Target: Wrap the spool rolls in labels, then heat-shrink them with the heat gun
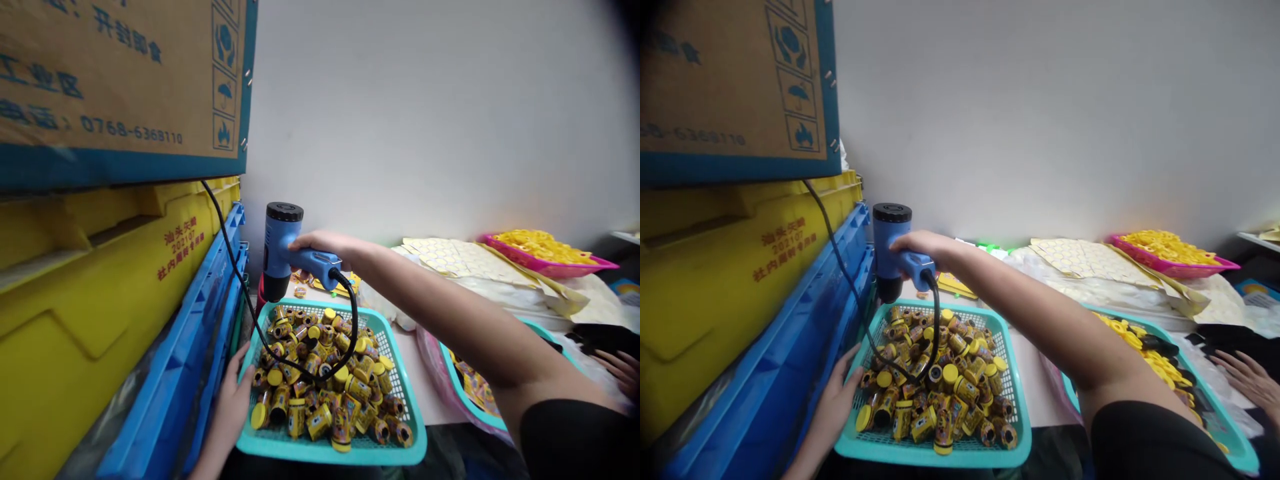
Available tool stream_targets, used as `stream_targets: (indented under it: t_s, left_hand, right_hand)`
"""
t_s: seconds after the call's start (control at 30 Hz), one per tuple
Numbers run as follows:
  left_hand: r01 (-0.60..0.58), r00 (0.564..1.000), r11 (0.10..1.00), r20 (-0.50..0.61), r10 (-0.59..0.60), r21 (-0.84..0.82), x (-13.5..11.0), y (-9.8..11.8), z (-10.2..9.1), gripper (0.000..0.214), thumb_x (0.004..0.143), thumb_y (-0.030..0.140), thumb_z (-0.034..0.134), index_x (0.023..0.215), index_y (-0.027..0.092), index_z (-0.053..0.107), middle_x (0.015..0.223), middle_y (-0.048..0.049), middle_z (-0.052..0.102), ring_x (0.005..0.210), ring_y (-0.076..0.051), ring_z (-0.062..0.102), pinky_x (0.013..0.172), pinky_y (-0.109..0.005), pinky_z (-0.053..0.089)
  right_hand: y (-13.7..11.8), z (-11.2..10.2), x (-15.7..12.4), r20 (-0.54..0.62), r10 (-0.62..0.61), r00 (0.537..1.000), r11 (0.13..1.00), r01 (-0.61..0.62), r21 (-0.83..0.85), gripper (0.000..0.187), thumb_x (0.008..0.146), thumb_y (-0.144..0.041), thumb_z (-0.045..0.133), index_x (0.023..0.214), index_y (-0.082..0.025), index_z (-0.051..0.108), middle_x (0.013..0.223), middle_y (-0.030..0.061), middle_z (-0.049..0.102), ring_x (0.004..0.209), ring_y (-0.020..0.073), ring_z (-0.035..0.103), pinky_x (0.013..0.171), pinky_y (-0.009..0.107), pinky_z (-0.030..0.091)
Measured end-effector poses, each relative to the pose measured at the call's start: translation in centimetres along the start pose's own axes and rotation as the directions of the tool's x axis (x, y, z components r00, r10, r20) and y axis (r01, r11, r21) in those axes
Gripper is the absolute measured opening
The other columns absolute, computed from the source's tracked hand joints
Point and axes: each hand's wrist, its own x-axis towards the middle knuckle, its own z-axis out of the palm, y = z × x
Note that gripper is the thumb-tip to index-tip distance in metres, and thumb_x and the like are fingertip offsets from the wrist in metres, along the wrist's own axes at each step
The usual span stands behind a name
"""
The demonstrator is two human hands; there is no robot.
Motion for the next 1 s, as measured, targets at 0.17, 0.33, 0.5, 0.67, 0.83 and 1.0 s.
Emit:
stream_targets:
  t_s: [0.17,0.33,0.5,0.67,0.83,1.0]
  left_hand:
    - [-0.004,1.000,1.000,0.006,0.004,0.006,-0.1,0.1,0.0,0.050,0.080,0.045,0.050,0.123,0.019,0.054,0.136,-0.0114,0.055,0.131,-0.027,0.045,0.113,-0.044,0.028]
    - [0.003,1.000,1.000,0.007,-0.003,-0.007,-0.2,0.3,-0.1,0.049,0.080,0.046,0.051,0.123,0.021,0.054,0.136,-0.0102,0.056,0.130,-0.027,0.046,0.112,-0.044,0.029]
    - [0.010,0.999,1.000,0.033,-0.011,0.018,-0.2,0.5,-0.2,0.052,0.080,0.047,0.050,0.126,0.021,0.052,0.137,-0.0090,0.054,0.132,-0.026,0.044,0.113,-0.042,0.028]
    - [0.017,0.999,0.999,0.027,-0.018,0.033,-0.3,0.9,-0.1,0.051,0.082,0.046,0.048,0.126,0.020,0.052,0.136,-0.0096,0.055,0.130,-0.025,0.046,0.111,-0.041,0.031]
    - [-0.015,1.000,0.998,0.005,0.014,0.054,-0.3,1.0,-0.1,0.048,0.081,0.043,0.048,0.122,0.021,0.054,0.134,-0.0094,0.057,0.129,-0.025,0.047,0.109,-0.041,0.035]
    - [0.006,1.000,0.999,0.011,-0.007,0.036,-0.1,0.9,0.0,0.048,0.080,0.043,0.049,0.121,0.021,0.055,0.132,-0.0094,0.058,0.127,-0.026,0.049,0.110,-0.042,0.034]
  right_hand:
    - [-0.9,0.4,0.1,0.003,0.012,1.000,1.000,-0.012,0.009,0.019,0.079,-0.032,0.059,0.080,-0.014,0.062,0.068,0.0103,0.067,0.056,0.0199,0.064,0.040,0.027,0.048]
    - [-1.2,0.6,-0.7,-0.027,0.019,0.999,1.000,-0.019,-0.024,0.020,0.081,-0.032,0.057,0.076,-0.015,0.065,0.060,0.0077,0.066,0.054,0.0193,0.063,0.040,0.027,0.047]
    - [-0.3,0.0,-3.2,-0.071,-0.008,0.997,1.000,0.009,0.018,0.017,0.079,-0.031,0.061,0.077,-0.016,0.068,0.066,0.0078,0.069,0.056,0.0196,0.064,0.040,0.026,0.047]
    - [2.1,-1.2,-7.6,-0.137,0.000,0.991,0.984,0.024,0.175,0.020,0.078,-0.022,0.062,0.097,-0.017,0.068,0.078,0.0068,0.070,0.063,0.0175,0.066,0.051,0.027,0.053]
    - [6.4,-2.1,-12.3,-0.323,0.010,0.946,0.996,0.018,0.085,0.041,0.078,-0.029,0.065,0.118,-0.021,0.063,0.087,0.0082,0.070,0.061,0.0191,0.064,0.053,0.033,0.053]
    - [9.8,-2.0,-15.1,-0.370,0.017,0.929,0.998,0.006,0.062,0.072,0.074,-0.036,0.073,0.138,-0.019,0.044,0.091,0.0077,0.067,0.071,0.0210,0.063,0.062,0.034,0.051]
